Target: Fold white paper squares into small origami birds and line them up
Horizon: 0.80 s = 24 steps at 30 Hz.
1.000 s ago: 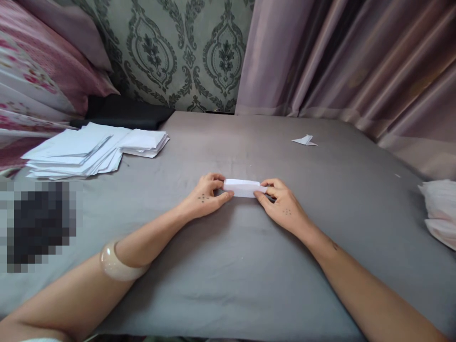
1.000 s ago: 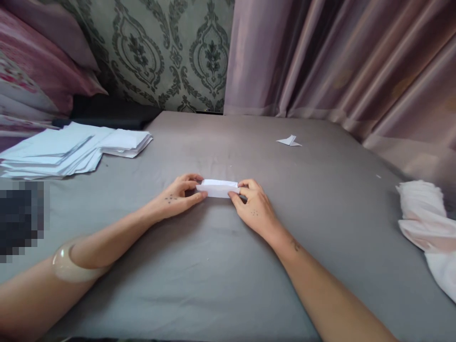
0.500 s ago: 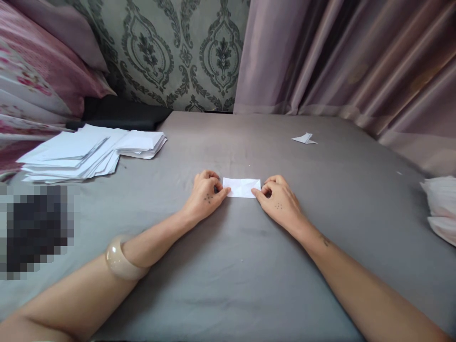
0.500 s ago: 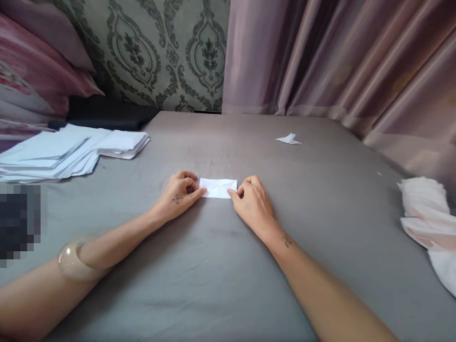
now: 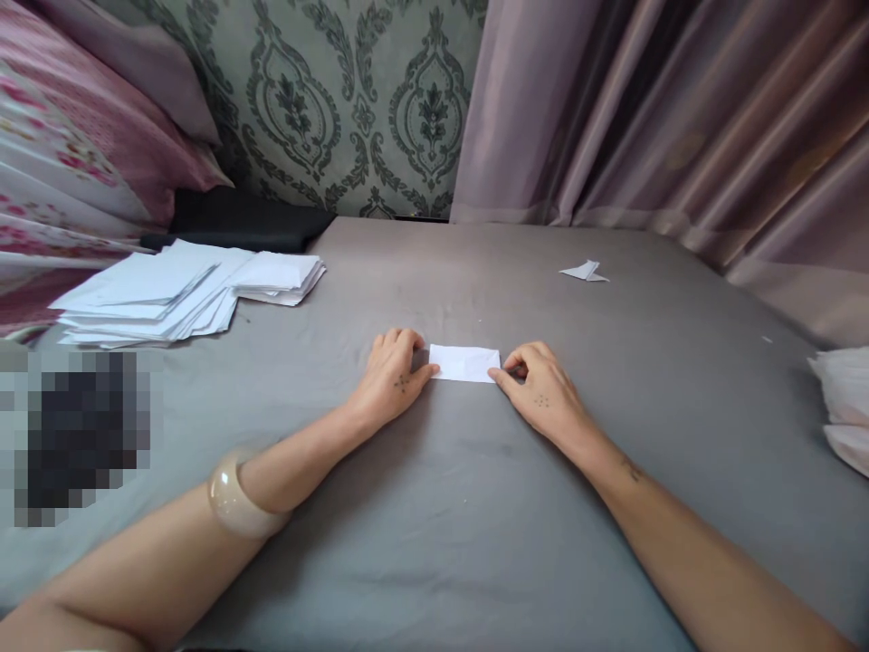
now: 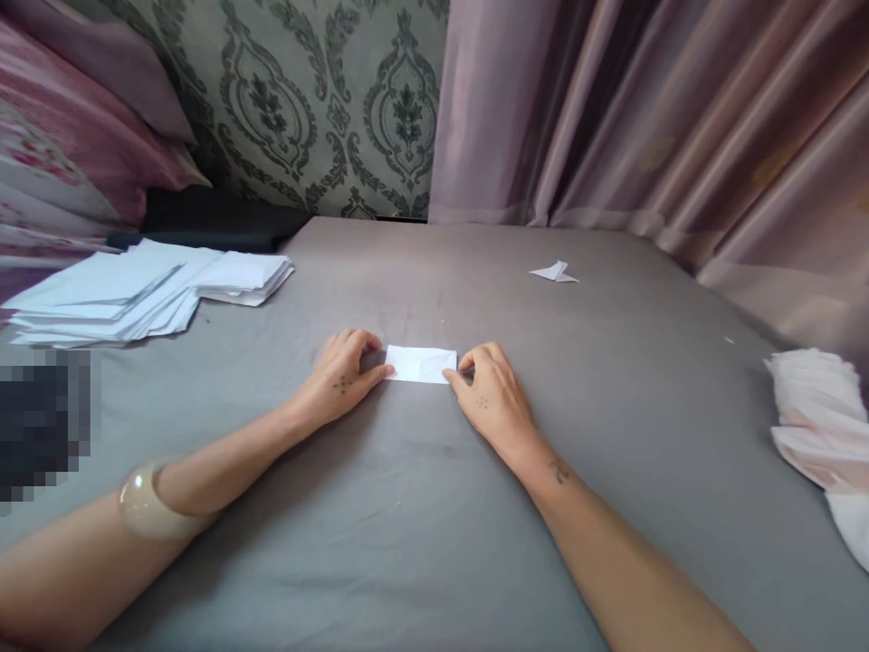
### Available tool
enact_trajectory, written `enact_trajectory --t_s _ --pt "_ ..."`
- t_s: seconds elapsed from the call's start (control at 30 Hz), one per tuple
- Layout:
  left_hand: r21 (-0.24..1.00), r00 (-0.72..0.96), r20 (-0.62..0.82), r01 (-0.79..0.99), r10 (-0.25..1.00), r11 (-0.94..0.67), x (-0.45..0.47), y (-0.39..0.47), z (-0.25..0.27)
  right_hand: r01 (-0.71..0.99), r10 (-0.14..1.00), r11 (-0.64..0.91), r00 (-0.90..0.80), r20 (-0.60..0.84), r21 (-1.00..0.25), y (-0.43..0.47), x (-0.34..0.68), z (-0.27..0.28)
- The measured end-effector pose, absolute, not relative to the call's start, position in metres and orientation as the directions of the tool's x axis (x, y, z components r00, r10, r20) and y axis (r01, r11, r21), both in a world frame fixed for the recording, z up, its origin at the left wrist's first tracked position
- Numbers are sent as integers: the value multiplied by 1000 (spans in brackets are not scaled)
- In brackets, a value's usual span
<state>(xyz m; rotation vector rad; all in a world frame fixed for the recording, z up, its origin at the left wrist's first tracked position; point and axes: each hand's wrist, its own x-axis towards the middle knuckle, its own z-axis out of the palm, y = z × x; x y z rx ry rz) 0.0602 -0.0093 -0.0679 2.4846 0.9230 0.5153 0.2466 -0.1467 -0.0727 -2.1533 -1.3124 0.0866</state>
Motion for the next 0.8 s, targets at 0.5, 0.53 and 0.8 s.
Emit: enact_trajectory --t_s 0.5,0.53,0.8 --pt "21 969 -12 247 247 -969 66 -41 -39 970 979 116 -75 191 -213 -149 228 -55" --pt "-3 965 -21 261 261 -965 65 -43 -38 976 978 122 -88 189 -182 -149 227 -54" --pt "-19 945 -63 321 321 -947 56 -45 -32 976 973 142 -108 203 -163 -157 237 -58"
